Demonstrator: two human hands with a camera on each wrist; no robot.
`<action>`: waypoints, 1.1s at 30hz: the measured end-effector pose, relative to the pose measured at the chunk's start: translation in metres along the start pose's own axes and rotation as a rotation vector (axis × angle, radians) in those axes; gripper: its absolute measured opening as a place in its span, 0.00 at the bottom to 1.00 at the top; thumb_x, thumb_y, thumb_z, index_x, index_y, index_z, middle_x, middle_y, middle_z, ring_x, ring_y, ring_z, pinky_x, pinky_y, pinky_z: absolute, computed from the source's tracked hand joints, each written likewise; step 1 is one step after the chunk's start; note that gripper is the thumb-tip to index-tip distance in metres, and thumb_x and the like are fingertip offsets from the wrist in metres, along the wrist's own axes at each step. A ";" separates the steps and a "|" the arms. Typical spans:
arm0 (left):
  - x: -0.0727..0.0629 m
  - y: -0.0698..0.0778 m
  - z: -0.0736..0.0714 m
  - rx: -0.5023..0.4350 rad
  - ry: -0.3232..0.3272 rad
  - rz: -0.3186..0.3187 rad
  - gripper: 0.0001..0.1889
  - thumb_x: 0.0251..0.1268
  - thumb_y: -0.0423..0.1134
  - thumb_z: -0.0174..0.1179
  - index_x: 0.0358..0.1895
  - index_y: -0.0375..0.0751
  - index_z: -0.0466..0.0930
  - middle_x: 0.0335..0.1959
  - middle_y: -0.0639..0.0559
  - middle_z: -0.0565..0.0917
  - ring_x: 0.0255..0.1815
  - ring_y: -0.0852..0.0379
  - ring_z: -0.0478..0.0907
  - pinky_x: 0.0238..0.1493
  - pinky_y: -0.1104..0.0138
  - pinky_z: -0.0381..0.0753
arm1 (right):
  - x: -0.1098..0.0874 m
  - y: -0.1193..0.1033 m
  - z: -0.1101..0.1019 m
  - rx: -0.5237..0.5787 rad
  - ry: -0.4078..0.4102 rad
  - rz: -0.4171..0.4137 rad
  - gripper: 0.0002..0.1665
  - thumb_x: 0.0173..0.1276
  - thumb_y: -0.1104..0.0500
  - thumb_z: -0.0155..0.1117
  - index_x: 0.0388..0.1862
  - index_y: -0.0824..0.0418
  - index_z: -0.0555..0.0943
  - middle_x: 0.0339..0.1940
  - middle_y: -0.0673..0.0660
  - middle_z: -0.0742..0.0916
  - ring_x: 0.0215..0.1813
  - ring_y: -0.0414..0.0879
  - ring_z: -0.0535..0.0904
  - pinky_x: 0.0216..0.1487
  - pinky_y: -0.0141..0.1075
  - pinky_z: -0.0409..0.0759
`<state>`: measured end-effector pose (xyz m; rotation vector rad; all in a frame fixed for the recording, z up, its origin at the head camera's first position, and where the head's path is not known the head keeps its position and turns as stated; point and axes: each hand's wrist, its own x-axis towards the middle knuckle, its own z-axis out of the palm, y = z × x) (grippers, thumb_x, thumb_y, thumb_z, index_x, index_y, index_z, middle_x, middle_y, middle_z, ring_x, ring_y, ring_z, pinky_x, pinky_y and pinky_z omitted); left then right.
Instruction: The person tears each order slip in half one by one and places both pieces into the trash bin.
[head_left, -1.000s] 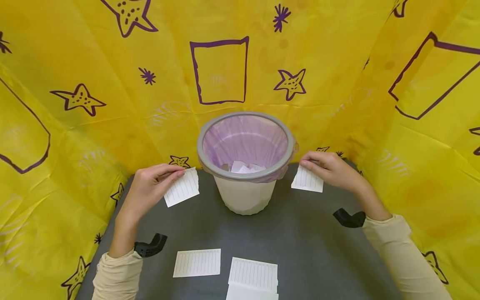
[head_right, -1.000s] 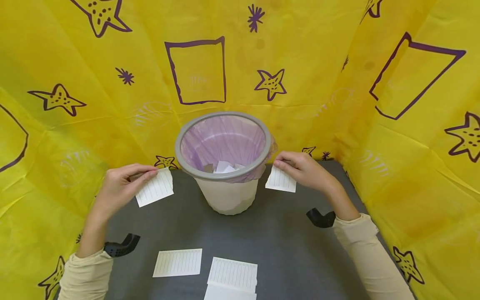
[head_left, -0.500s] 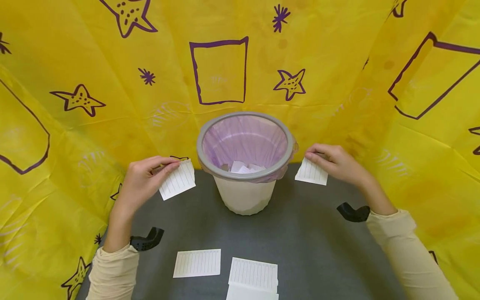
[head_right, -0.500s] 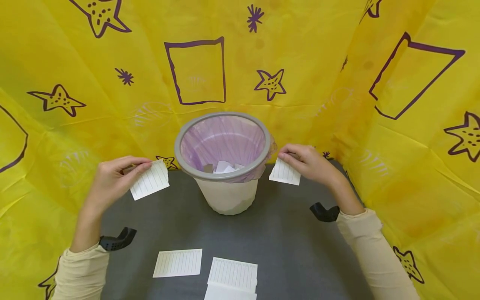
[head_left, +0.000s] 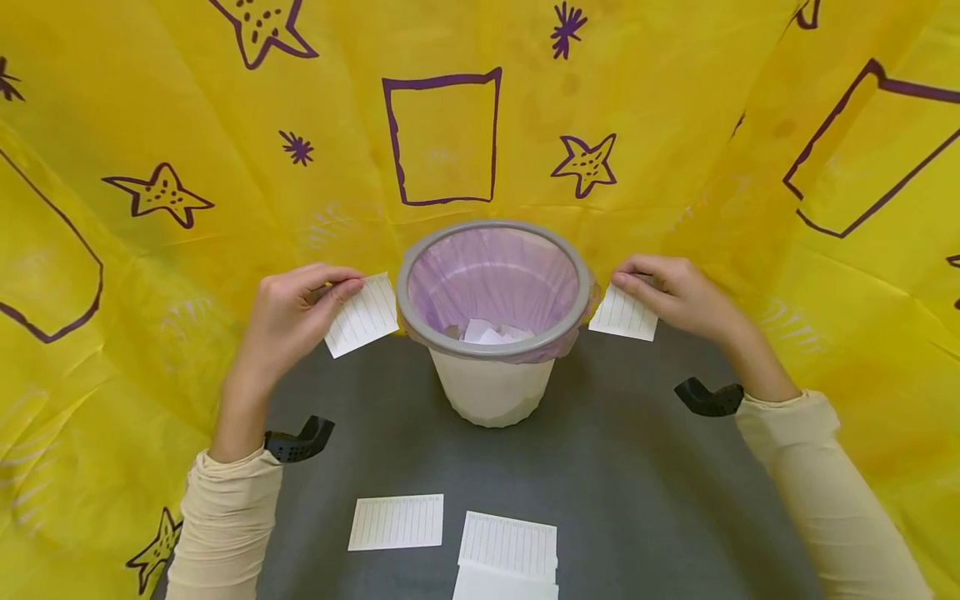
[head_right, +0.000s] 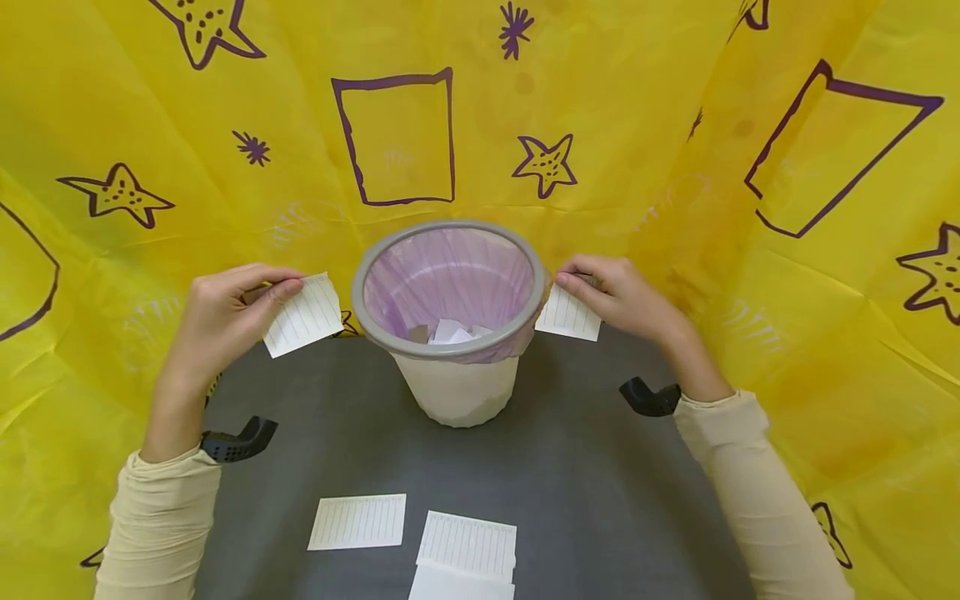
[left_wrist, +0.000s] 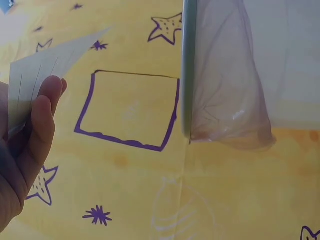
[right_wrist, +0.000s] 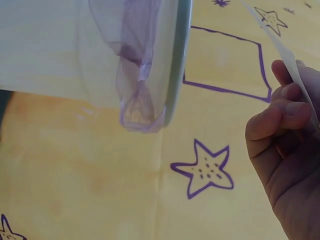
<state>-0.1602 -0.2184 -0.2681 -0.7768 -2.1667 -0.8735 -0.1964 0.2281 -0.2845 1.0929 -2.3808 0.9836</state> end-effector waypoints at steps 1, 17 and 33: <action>0.002 0.000 0.000 -0.003 -0.002 0.000 0.08 0.50 0.25 0.70 0.36 0.36 0.88 0.29 0.45 0.88 0.31 0.76 0.76 0.36 0.87 0.72 | 0.002 -0.001 -0.001 -0.001 -0.001 -0.004 0.10 0.64 0.74 0.61 0.35 0.60 0.82 0.29 0.50 0.84 0.28 0.32 0.72 0.29 0.22 0.71; 0.038 0.003 -0.034 0.088 0.053 0.001 0.07 0.54 0.27 0.69 0.37 0.34 0.89 0.33 0.41 0.89 0.31 0.82 0.73 0.36 0.87 0.70 | 0.016 -0.006 -0.010 0.009 -0.014 0.015 0.08 0.66 0.73 0.60 0.37 0.62 0.83 0.30 0.52 0.84 0.27 0.34 0.73 0.28 0.23 0.72; 0.060 0.016 -0.007 -0.004 -0.083 0.038 0.06 0.60 0.31 0.66 0.40 0.36 0.88 0.35 0.45 0.89 0.32 0.68 0.78 0.36 0.85 0.74 | 0.069 -0.015 -0.005 -0.053 -0.089 -0.002 0.06 0.72 0.63 0.57 0.40 0.64 0.81 0.31 0.55 0.84 0.27 0.37 0.72 0.28 0.25 0.72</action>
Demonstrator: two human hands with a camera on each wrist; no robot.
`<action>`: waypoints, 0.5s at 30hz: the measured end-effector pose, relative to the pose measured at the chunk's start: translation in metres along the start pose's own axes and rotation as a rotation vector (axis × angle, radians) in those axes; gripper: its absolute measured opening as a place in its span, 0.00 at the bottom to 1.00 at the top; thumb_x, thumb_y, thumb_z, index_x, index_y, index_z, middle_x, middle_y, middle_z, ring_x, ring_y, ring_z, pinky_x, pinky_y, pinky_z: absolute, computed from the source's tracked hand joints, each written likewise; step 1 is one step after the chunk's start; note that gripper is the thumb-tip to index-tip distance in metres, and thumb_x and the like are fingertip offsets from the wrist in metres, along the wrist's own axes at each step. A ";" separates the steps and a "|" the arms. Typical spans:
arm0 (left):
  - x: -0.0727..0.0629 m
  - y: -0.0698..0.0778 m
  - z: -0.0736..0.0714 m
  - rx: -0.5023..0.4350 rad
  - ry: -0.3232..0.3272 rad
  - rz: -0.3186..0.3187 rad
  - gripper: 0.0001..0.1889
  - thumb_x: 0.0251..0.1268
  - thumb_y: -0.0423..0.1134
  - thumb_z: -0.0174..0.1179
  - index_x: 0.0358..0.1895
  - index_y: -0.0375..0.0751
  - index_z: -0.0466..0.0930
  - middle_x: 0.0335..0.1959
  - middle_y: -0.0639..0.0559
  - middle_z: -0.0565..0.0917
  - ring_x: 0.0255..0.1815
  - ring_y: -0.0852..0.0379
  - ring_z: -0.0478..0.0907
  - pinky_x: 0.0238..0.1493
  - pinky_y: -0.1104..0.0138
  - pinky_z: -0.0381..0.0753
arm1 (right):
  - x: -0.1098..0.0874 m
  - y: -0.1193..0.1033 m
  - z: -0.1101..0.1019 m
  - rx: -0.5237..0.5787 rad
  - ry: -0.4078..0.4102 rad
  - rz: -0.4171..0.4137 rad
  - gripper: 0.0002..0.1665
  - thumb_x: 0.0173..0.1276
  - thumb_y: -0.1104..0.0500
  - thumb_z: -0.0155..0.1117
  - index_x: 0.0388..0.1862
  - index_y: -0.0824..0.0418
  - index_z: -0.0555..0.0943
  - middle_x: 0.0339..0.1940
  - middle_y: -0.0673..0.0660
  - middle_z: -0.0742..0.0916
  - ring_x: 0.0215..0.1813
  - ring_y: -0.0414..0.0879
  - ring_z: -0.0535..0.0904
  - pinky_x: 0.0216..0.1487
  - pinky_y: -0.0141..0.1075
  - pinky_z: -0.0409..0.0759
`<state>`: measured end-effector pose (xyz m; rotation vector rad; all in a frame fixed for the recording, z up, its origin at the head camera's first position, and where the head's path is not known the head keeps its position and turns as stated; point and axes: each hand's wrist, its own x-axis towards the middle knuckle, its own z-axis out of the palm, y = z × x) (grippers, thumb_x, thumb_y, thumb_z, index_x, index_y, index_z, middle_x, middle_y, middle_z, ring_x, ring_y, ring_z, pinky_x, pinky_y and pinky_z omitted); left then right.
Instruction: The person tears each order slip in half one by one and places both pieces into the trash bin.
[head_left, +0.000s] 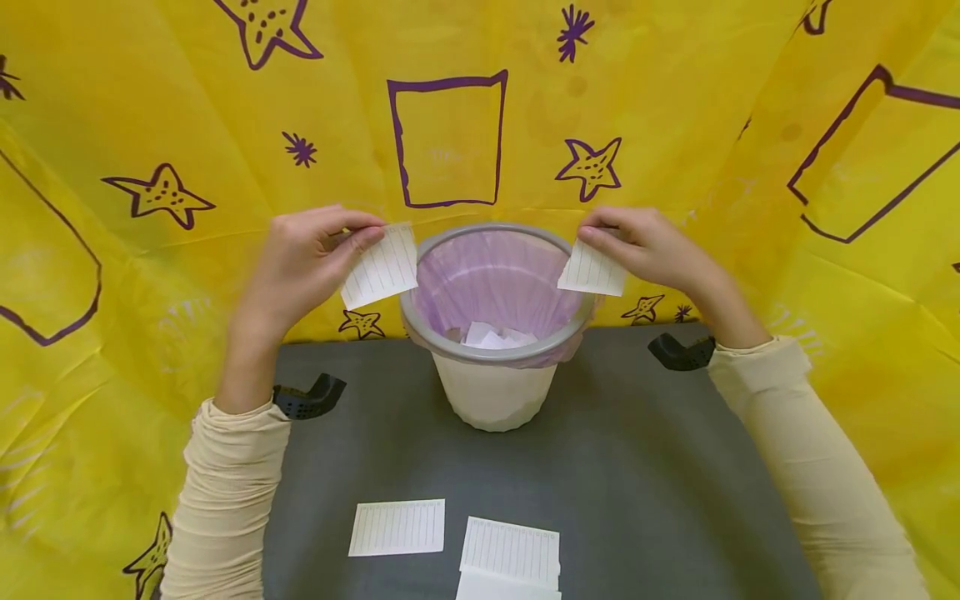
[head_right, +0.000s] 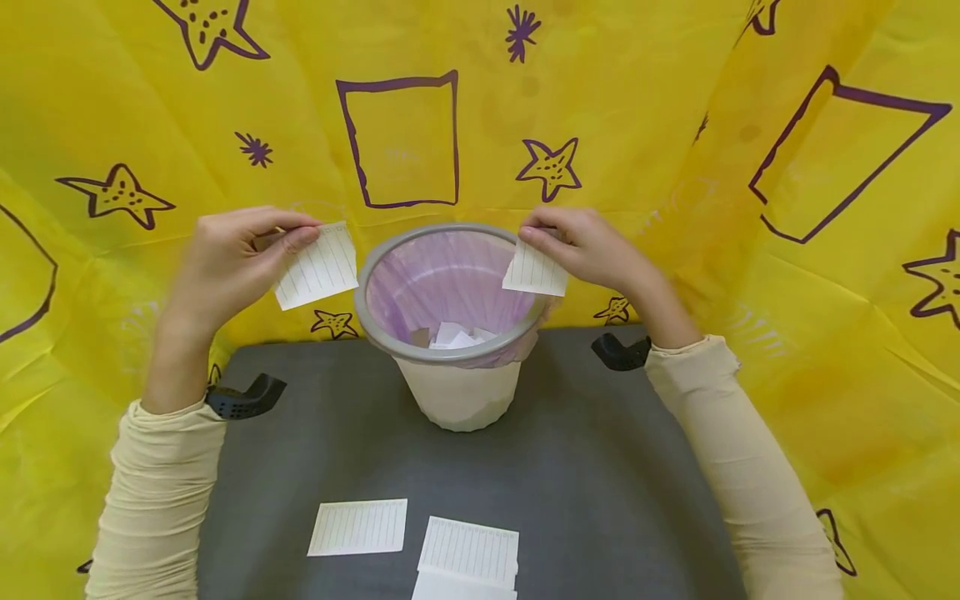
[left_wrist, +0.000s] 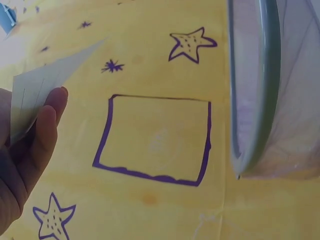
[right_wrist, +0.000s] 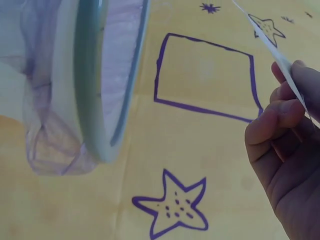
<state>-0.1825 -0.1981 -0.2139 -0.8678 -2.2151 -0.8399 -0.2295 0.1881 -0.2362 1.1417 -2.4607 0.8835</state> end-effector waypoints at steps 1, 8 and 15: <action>0.002 0.001 0.003 -0.005 -0.009 -0.002 0.07 0.60 0.31 0.65 0.40 0.36 0.88 0.36 0.46 0.89 0.32 0.66 0.78 0.36 0.84 0.74 | 0.003 -0.001 0.001 0.007 -0.007 -0.008 0.06 0.72 0.63 0.57 0.40 0.63 0.81 0.31 0.55 0.83 0.27 0.38 0.72 0.28 0.25 0.72; 0.014 0.002 0.021 -0.016 -0.044 0.018 0.07 0.61 0.33 0.65 0.40 0.36 0.88 0.35 0.47 0.89 0.30 0.60 0.79 0.35 0.83 0.74 | 0.021 -0.004 0.008 0.019 -0.046 -0.047 0.05 0.71 0.63 0.59 0.40 0.63 0.82 0.31 0.54 0.84 0.30 0.39 0.72 0.29 0.26 0.73; 0.026 0.002 0.033 -0.031 -0.071 0.032 0.07 0.62 0.34 0.64 0.40 0.35 0.87 0.35 0.46 0.88 0.29 0.61 0.78 0.35 0.81 0.75 | 0.033 -0.005 0.011 0.021 -0.047 -0.086 0.05 0.70 0.64 0.60 0.40 0.64 0.82 0.33 0.55 0.85 0.33 0.38 0.74 0.33 0.24 0.74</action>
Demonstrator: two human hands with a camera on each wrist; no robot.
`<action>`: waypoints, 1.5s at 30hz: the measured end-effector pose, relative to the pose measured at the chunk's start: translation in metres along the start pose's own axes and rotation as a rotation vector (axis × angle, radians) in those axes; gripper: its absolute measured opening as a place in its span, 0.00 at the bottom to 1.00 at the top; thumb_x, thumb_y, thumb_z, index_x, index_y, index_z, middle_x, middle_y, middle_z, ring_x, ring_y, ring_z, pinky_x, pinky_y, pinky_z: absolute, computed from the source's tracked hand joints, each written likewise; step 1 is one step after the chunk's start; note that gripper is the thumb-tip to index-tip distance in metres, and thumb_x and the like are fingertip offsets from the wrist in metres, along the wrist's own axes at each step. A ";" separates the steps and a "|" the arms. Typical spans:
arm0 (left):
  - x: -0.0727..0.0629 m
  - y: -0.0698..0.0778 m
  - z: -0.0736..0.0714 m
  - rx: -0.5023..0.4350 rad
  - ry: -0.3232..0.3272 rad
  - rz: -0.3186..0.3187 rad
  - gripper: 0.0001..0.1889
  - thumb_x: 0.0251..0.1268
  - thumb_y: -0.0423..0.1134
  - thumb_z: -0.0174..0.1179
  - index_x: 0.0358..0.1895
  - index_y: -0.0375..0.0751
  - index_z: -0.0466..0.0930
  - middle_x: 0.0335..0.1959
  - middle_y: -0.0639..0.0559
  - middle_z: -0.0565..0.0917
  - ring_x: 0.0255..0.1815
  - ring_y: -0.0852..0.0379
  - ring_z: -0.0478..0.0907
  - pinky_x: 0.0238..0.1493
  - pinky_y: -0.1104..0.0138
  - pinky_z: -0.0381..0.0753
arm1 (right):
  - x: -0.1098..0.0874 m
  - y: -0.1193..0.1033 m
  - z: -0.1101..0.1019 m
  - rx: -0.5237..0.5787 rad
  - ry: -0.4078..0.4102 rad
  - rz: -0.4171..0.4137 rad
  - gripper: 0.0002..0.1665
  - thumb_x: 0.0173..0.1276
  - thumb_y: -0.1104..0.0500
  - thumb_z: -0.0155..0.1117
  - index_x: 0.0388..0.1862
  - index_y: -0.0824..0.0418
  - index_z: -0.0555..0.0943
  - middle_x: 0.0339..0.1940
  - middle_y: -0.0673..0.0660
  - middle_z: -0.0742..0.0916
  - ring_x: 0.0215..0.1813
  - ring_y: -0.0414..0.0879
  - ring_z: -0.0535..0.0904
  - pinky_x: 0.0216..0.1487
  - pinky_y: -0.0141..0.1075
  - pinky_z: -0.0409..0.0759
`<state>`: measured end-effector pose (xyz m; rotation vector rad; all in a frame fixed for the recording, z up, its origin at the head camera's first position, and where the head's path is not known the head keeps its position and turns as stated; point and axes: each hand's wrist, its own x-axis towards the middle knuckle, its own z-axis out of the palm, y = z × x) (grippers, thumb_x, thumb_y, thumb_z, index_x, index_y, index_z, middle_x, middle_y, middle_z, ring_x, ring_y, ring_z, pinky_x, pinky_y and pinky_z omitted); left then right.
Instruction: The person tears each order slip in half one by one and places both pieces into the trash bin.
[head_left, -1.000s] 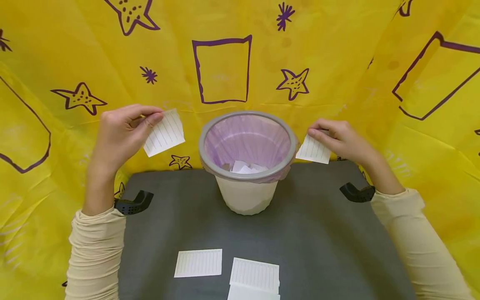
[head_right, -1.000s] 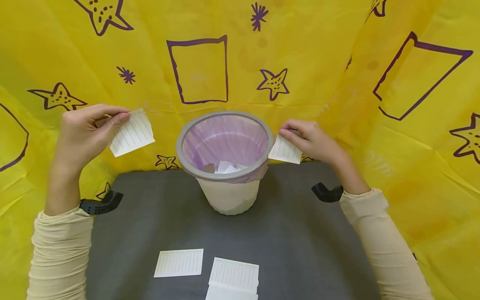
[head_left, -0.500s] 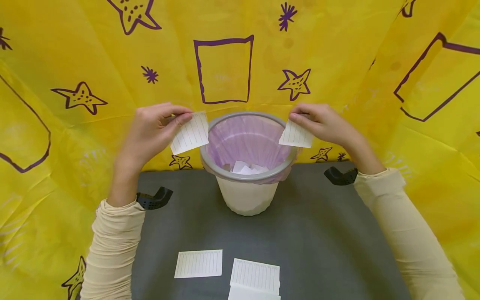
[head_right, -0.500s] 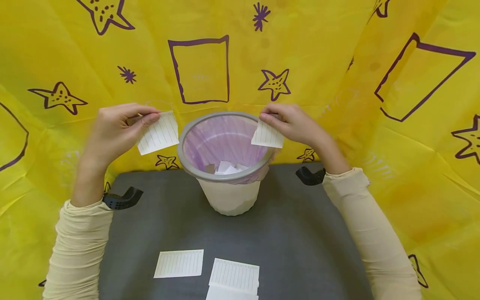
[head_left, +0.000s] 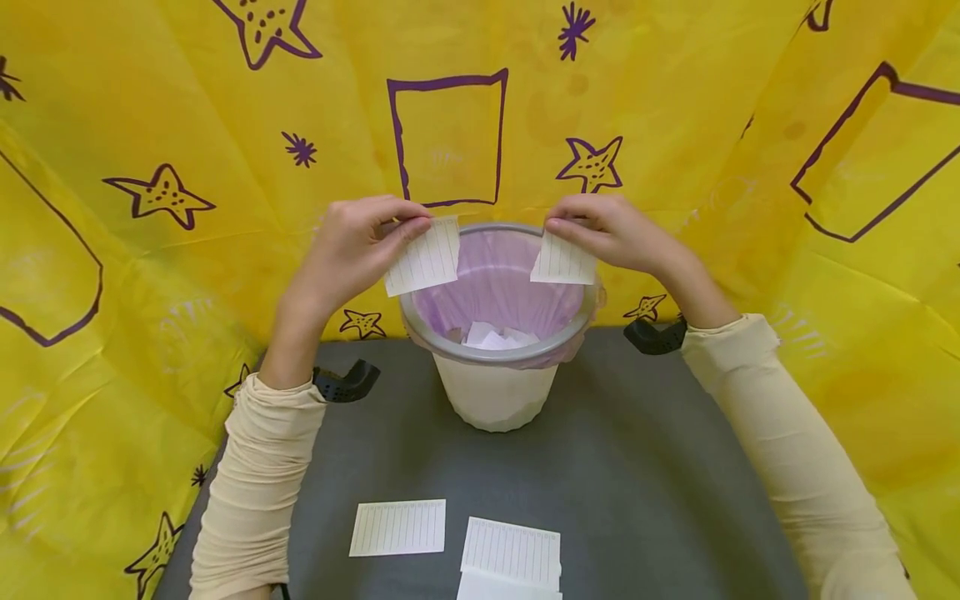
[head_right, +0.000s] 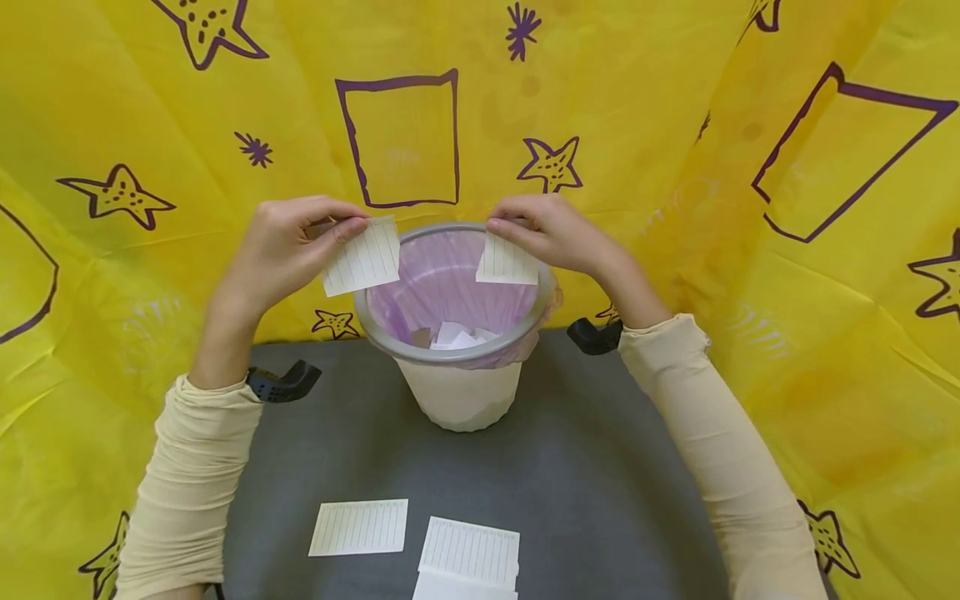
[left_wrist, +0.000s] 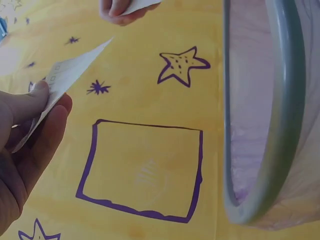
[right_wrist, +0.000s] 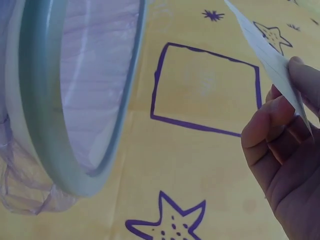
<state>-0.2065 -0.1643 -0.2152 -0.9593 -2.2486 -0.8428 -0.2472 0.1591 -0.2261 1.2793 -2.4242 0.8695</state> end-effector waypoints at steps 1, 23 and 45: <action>0.002 0.000 0.001 -0.002 -0.004 0.002 0.07 0.63 0.35 0.64 0.40 0.35 0.87 0.36 0.46 0.88 0.30 0.61 0.79 0.36 0.81 0.75 | 0.002 0.000 0.000 -0.004 -0.001 -0.003 0.06 0.70 0.64 0.60 0.41 0.64 0.82 0.33 0.55 0.86 0.33 0.38 0.74 0.34 0.24 0.74; 0.014 -0.007 0.037 -0.061 -0.102 -0.017 0.08 0.63 0.36 0.64 0.42 0.37 0.87 0.38 0.46 0.89 0.38 0.56 0.85 0.42 0.66 0.84 | 0.019 0.002 0.020 -0.004 -0.072 -0.008 0.08 0.71 0.61 0.59 0.43 0.62 0.83 0.35 0.54 0.86 0.35 0.42 0.75 0.39 0.30 0.73; 0.011 -0.006 0.050 -0.060 -0.214 -0.039 0.09 0.67 0.37 0.61 0.44 0.37 0.87 0.37 0.46 0.89 0.34 0.56 0.82 0.40 0.64 0.83 | 0.015 0.004 0.030 -0.005 -0.221 0.050 0.11 0.73 0.58 0.57 0.48 0.61 0.82 0.32 0.57 0.84 0.33 0.47 0.80 0.38 0.36 0.81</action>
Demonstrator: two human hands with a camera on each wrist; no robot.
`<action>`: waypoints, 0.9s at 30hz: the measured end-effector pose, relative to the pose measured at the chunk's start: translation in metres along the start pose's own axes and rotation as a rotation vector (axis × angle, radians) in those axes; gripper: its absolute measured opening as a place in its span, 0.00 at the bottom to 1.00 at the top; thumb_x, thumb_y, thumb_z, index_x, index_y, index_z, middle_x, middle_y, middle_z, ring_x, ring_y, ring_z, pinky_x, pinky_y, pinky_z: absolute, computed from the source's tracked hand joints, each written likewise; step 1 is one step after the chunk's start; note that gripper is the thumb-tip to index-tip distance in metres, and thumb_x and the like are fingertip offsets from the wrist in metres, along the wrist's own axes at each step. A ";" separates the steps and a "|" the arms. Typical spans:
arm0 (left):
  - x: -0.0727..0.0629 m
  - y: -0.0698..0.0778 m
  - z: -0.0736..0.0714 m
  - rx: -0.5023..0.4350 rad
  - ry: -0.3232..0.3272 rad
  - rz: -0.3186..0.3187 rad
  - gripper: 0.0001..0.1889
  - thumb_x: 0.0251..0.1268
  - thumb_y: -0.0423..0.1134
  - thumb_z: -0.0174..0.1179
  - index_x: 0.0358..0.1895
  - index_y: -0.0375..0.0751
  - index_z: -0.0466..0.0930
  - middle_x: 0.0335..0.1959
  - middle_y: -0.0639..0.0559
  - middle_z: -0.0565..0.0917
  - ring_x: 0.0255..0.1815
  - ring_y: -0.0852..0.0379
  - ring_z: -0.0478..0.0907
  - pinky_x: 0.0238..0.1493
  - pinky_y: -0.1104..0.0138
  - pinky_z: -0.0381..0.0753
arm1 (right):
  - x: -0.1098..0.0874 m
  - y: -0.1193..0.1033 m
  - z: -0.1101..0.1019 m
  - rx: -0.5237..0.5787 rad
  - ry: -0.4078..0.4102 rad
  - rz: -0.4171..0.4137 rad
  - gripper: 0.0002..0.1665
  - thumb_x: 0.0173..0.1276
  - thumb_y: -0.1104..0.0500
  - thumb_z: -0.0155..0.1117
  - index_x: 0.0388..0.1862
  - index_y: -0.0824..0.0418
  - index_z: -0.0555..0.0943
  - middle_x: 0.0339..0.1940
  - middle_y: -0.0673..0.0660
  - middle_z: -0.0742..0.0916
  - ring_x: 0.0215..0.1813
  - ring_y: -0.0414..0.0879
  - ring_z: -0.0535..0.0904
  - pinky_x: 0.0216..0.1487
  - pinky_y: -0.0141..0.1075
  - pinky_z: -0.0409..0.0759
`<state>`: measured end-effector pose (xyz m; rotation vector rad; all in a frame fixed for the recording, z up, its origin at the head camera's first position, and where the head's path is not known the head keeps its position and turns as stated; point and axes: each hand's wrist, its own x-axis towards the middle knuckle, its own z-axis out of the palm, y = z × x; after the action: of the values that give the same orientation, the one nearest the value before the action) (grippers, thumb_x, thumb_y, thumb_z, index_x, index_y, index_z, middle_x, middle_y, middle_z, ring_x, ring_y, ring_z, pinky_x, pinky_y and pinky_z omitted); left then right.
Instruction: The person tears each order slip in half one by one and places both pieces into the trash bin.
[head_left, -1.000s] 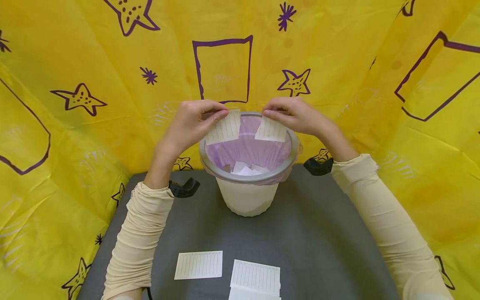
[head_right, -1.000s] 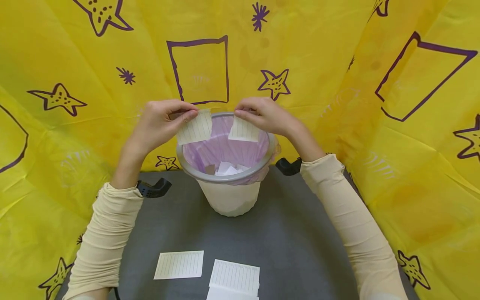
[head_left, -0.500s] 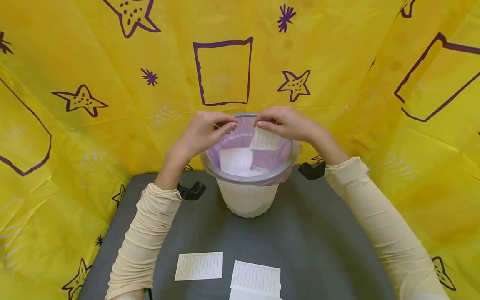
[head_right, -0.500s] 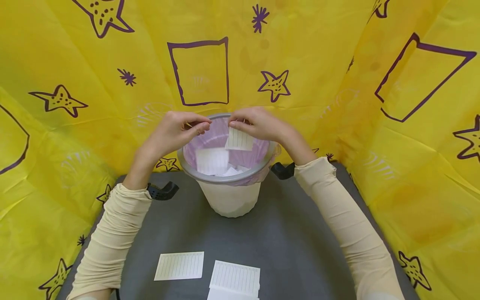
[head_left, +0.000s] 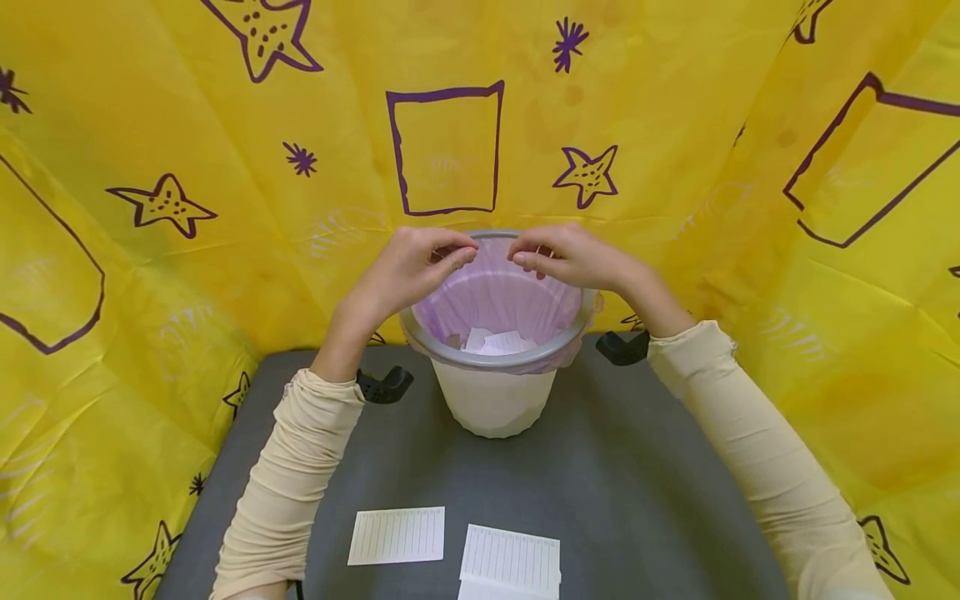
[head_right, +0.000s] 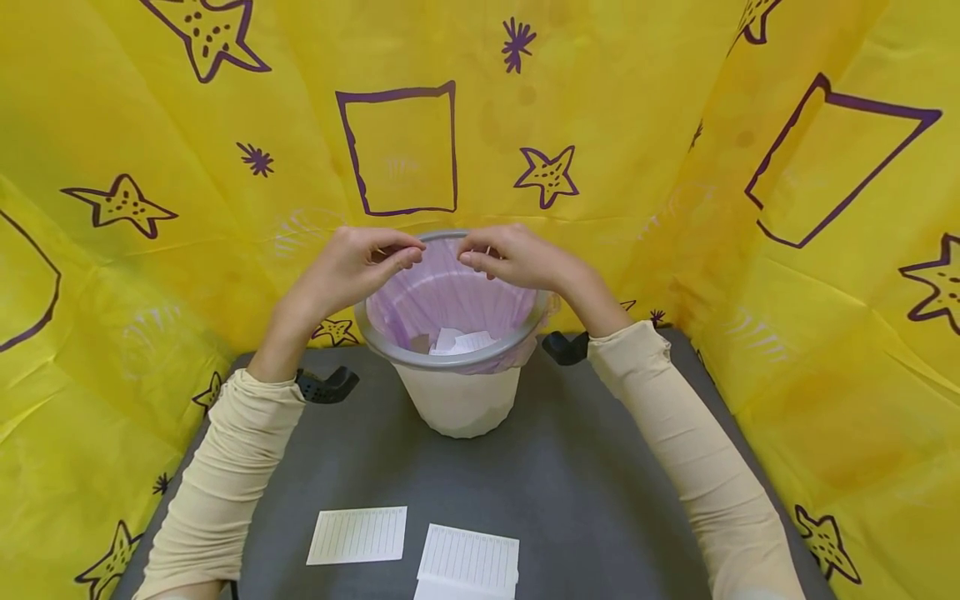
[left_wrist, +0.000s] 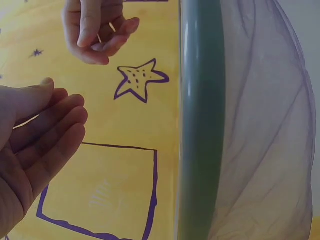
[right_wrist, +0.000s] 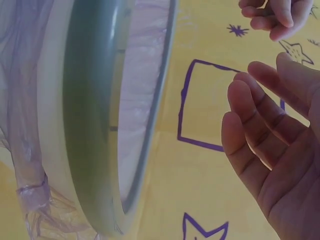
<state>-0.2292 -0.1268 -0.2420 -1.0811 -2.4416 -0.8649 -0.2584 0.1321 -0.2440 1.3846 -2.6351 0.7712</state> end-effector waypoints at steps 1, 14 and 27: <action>0.000 0.001 0.000 0.002 0.000 0.003 0.09 0.67 0.37 0.60 0.44 0.37 0.87 0.37 0.46 0.89 0.33 0.56 0.82 0.39 0.64 0.83 | -0.001 -0.001 0.000 0.002 0.001 -0.001 0.11 0.73 0.58 0.57 0.48 0.61 0.82 0.32 0.56 0.84 0.33 0.47 0.80 0.38 0.36 0.81; -0.007 0.017 -0.001 0.005 -0.002 0.081 0.11 0.66 0.37 0.62 0.47 0.37 0.85 0.39 0.47 0.88 0.35 0.59 0.83 0.41 0.68 0.84 | -0.010 -0.016 -0.002 -0.006 0.050 -0.075 0.10 0.72 0.60 0.58 0.47 0.61 0.82 0.35 0.54 0.85 0.35 0.44 0.78 0.39 0.36 0.80; -0.040 0.032 0.002 0.177 0.080 0.134 0.29 0.60 0.46 0.68 0.63 0.41 0.75 0.63 0.44 0.78 0.66 0.46 0.72 0.71 0.53 0.67 | -0.036 -0.031 0.012 -0.142 0.265 -0.046 0.22 0.68 0.56 0.65 0.58 0.62 0.78 0.56 0.59 0.82 0.60 0.53 0.76 0.64 0.49 0.74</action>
<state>-0.1787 -0.1308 -0.2516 -1.1076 -2.3007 -0.6252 -0.2106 0.1391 -0.2526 1.2099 -2.3956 0.6930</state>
